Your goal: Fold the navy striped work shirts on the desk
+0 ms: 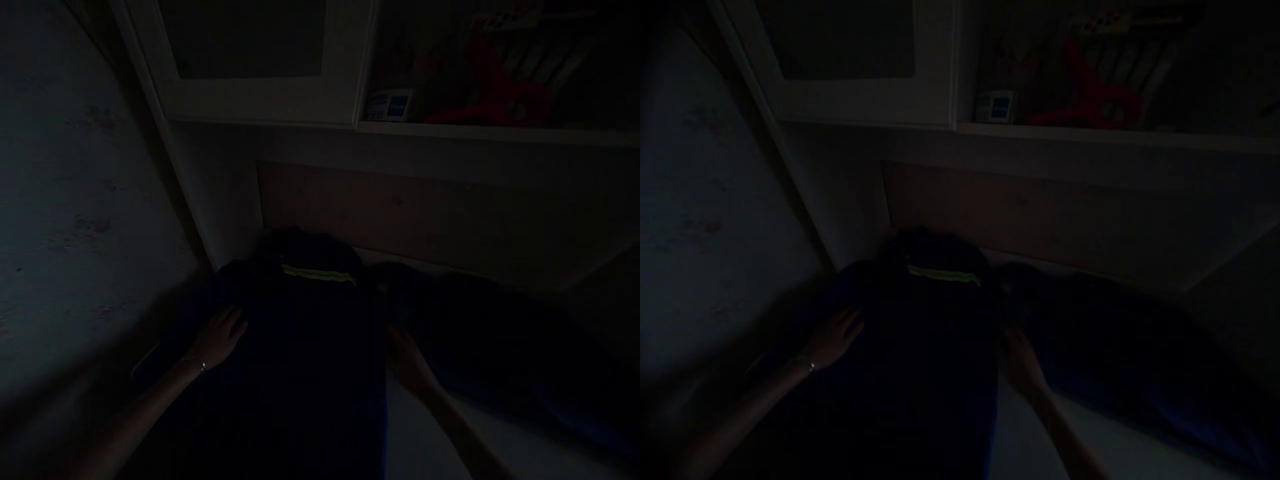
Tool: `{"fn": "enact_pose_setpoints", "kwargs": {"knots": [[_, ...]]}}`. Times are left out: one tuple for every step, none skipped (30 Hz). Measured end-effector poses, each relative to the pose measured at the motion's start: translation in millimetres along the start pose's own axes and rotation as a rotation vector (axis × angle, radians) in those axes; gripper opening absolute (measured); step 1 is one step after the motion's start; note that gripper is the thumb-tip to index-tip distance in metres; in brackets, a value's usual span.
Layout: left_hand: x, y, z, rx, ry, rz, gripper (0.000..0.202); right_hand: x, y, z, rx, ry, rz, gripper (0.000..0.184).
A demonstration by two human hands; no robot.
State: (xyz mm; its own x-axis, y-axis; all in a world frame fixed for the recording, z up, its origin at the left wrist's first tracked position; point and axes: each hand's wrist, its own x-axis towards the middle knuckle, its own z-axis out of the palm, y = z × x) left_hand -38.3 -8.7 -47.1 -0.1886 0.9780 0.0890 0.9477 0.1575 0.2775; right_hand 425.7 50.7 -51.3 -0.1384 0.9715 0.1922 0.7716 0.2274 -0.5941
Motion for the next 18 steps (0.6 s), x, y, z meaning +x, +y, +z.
{"fn": "enact_pose_setpoints", "kwargs": {"knots": [[-8, -7, 14.1, 0.068, -0.051, 0.011, 0.06, -21, -3, 8, -0.084, -0.032, -0.074, 0.047], [-13, -13, 24.8, 0.137, -0.087, 0.019, 0.061, -41, -7, 14, -0.149, -0.065, -0.135, 0.047], [-16, -17, 32.0, 0.198, -0.108, 0.022, 0.062, -59, -12, 19, -0.185, -0.107, -0.182, 0.047], [-17, -18, 35.9, 0.246, -0.117, 0.017, 0.062, -75, -18, 23, -0.189, -0.168, -0.212, 0.047], [-16, -17, 37.1, 0.286, -0.118, 0.016, 0.061, -87, -23, 26, -0.169, -0.25, -0.236, 0.048], [-15, -13, 36.3, 0.316, -0.109, 0.027, 0.06, -97, -29, 27, -0.135, -0.344, -0.252, 0.049], [-12, -4, 34.5, 0.328, -0.085, 0.05, 0.059, -104, -33, 27, -0.095, -0.437, -0.262, 0.051], [-9, 8, 32.7, 0.315, -0.041, 0.087, 0.056, -108, -37, 25, -0.051, -0.514, -0.264, 0.052], [-6, 25, 31.6, 0.27, 0.008, 0.142, 0.054, -109, -40, 22, -0.001, -0.553, -0.249, 0.052], [-3, 44, 31.8, 0.194, 0.054, 0.203, 0.052, -108, -41, 18, 0.061, -0.548, -0.207, 0.047], [-1, 65, 33.8, 0.099, 0.083, 0.259, 0.051, -104, -41, 13, 0.14, -0.513, -0.142, 0.04], [1, 87, 37.6, 0.003, 0.093, 0.297, 0.05, -98, -38, 7, 0.242, -0.465, -0.065, 0.033], [3, 108, 43.0, -0.08, 0.086, 0.319, 0.05, -89, -33, 0, 0.357, -0.411, 0.02, 0.032], [5, 128, 49.6, -0.132, 0.067, 0.323, 0.052, -77, -25, -8, 0.462, -0.344, 0.107, 0.036], [7, 146, 56.7, -0.149, 0.04, 0.316, 0.053, -62, -14, -17, 0.523, -0.264, 0.185, 0.041], [8, 160, 63.7, -0.133, 0.005, 0.306, 0.053, -45, -1, -27, 0.532, -0.177, 0.246, 0.044], [9, 170, 70.1, -0.091, -0.037, 0.303, 0.053, -25, 14, -38, 0.493, -0.081, 0.296, 0.044], [10, 178, 75.5, -0.036, -0.078, 0.308, 0.052, -4, 31, -49, 0.404, 0.02, 0.344, 0.043]]}}
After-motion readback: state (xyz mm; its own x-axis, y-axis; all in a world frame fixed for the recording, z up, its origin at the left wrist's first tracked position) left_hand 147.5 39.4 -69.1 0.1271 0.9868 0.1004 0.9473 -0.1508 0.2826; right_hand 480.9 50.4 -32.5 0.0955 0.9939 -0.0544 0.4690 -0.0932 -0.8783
